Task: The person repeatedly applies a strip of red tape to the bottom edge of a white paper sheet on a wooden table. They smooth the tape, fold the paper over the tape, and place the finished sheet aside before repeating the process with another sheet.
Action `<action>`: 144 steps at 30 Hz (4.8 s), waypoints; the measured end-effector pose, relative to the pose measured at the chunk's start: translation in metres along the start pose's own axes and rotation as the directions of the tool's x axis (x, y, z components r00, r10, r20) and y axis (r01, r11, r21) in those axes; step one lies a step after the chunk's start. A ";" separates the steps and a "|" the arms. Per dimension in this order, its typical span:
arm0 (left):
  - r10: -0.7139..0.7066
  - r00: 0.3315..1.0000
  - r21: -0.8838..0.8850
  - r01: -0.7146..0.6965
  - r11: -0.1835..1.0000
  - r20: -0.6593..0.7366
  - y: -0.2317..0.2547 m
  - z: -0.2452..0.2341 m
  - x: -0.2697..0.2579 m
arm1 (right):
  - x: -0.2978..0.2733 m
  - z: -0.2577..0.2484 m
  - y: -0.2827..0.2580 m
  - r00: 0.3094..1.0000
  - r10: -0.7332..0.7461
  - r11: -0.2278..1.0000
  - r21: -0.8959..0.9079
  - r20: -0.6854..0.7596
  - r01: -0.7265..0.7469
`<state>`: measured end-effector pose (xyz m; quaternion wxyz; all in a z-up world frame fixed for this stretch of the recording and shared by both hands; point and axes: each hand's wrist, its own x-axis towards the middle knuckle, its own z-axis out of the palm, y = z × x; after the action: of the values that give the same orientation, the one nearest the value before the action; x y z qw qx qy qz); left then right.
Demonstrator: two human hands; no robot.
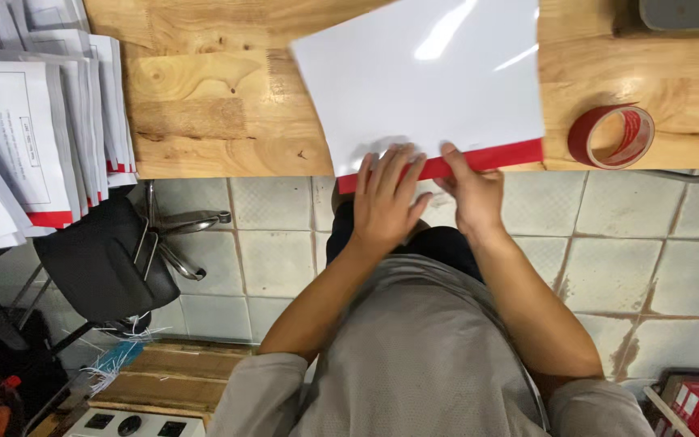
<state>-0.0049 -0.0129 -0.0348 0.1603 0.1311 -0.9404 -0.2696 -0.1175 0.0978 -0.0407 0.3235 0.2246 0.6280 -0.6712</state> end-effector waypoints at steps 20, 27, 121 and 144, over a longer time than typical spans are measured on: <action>-0.025 0.987 -0.299 0.071 0.952 0.157 -0.063 -0.003 0.038 | 0.024 -0.001 0.015 0.406 -0.569 -0.262 -0.626 0.715 0.734; -0.027 0.984 -0.319 0.084 0.944 0.178 -0.069 0.002 0.037 | 0.039 -0.074 -0.013 0.442 -0.549 -0.352 -0.676 0.709 0.648; -0.105 0.985 -0.069 0.115 0.991 0.139 -0.107 -0.032 0.024 | 0.032 -0.100 -0.019 0.513 -0.465 -0.281 -0.669 0.722 0.688; -0.575 0.800 0.107 0.595 0.796 -0.172 -0.110 0.020 -0.034 | 0.078 0.049 0.013 0.187 -0.284 -0.332 -0.279 0.940 0.901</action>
<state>0.0362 -0.0832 -0.1191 0.1193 0.4452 -0.8591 -0.2224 -0.1571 0.0372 -0.0996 0.0747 -0.6143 0.7511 -0.2298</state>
